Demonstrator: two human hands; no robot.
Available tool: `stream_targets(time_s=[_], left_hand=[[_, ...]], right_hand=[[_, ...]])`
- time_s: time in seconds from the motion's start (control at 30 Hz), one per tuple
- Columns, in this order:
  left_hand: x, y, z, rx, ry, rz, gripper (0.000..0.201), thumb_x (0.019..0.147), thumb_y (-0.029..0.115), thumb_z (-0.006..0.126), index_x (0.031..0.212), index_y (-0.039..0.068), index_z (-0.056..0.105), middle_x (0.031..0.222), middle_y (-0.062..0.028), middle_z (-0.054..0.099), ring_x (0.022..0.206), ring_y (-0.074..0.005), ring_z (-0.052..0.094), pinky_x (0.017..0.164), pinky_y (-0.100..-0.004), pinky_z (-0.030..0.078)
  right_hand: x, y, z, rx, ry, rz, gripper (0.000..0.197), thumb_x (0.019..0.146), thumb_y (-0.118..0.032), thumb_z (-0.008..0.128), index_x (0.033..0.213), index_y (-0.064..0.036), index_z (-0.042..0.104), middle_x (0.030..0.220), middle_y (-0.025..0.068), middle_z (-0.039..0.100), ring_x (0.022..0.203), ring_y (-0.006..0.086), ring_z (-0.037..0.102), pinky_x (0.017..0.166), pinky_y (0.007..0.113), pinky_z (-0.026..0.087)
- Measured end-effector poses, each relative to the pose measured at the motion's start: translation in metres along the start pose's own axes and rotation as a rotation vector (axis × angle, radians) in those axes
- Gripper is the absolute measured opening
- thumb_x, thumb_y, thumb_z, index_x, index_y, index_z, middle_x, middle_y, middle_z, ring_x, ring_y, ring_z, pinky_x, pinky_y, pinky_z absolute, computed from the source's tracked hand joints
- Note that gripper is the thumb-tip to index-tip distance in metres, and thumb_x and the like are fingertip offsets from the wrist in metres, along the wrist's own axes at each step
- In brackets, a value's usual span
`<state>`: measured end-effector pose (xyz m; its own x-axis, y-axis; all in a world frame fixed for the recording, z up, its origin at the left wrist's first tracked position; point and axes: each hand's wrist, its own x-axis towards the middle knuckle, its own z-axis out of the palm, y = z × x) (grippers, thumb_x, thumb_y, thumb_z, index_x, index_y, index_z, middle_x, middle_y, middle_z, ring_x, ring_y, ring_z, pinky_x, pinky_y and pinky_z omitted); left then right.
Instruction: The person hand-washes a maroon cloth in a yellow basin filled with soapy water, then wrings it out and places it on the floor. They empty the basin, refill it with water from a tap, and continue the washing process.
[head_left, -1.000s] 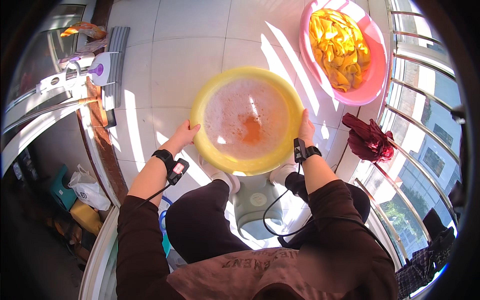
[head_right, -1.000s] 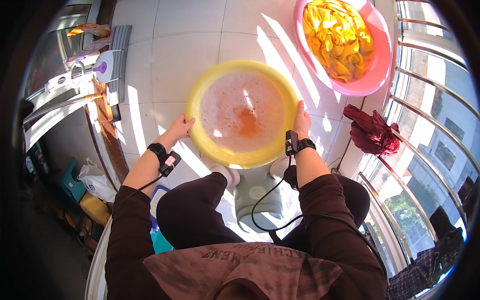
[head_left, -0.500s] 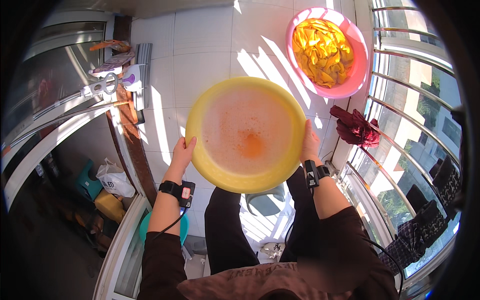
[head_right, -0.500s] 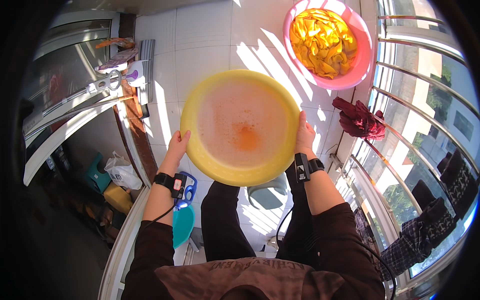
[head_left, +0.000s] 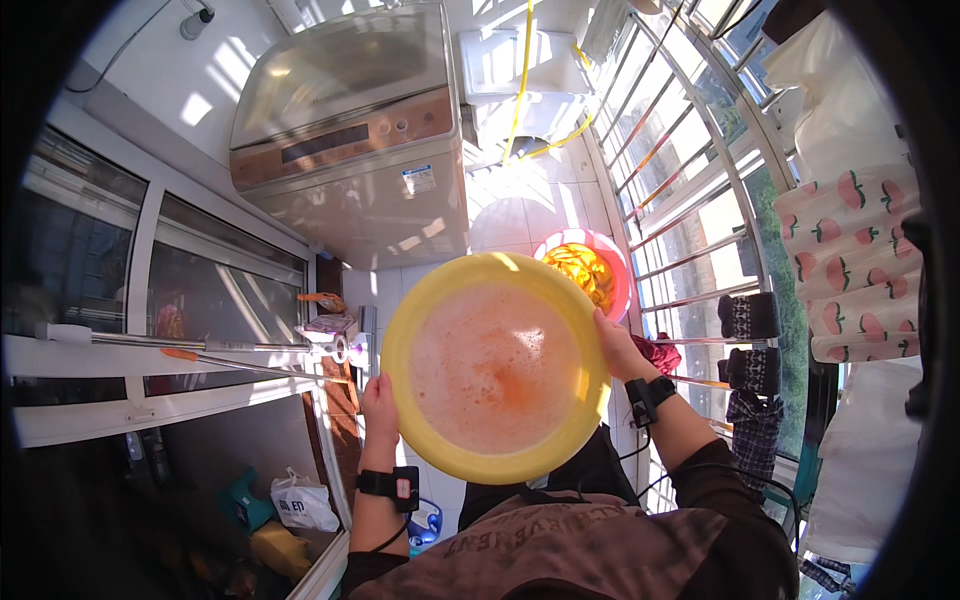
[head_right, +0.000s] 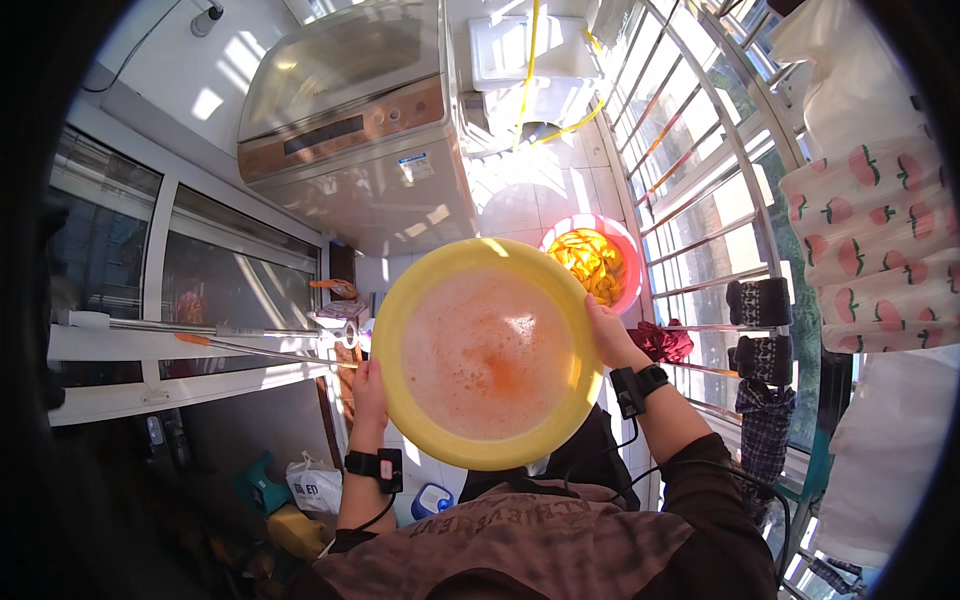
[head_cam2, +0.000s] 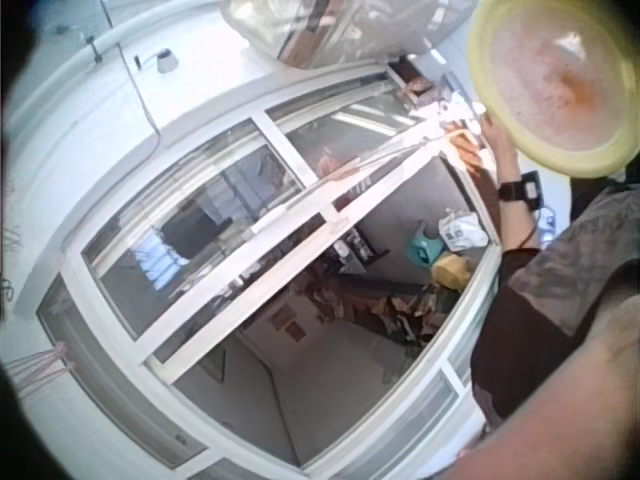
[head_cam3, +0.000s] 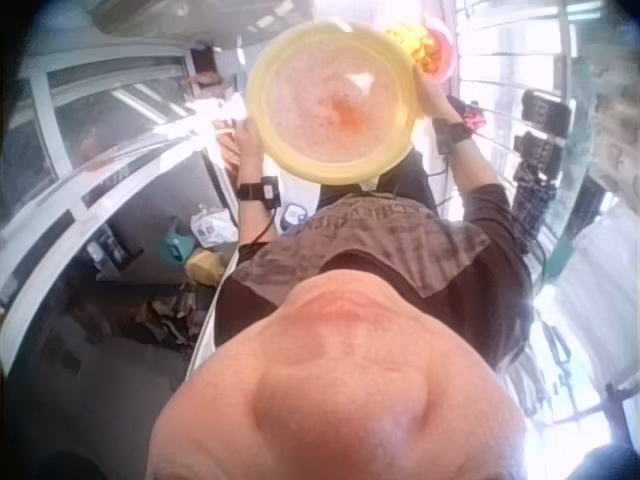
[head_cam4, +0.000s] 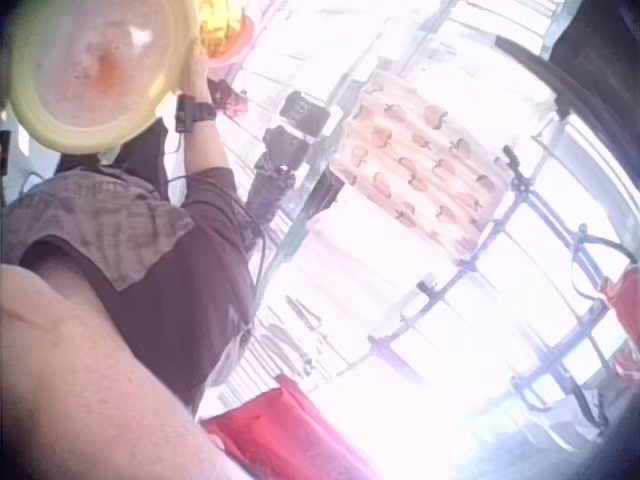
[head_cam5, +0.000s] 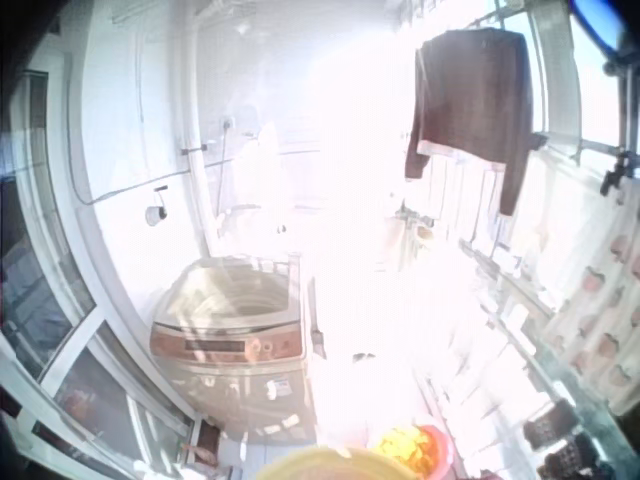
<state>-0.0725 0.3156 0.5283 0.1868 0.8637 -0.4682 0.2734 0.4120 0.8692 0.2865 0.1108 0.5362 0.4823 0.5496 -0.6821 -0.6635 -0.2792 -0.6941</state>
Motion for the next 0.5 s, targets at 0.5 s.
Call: stream_targets(time_s=[0.5], left_hand=[[0.086, 0.235, 0.159, -0.309, -0.147, 0.170, 0.027, 0.098, 0.029, 0.049, 0.090, 0.004, 0.057, 0.079, -0.0005, 0.060, 0.065, -0.0068, 0.056, 0.059, -0.0221, 0.047]], right_hand=[[0.071, -0.270, -0.018, -0.187, -0.041, -0.305, 0.049, 0.099, -0.042, 0.041, 0.099, 0.0031, 0.060, 0.081, 0.0031, 0.063, 0.067, 0.0089, 0.059, 0.059, 0.023, 0.047]])
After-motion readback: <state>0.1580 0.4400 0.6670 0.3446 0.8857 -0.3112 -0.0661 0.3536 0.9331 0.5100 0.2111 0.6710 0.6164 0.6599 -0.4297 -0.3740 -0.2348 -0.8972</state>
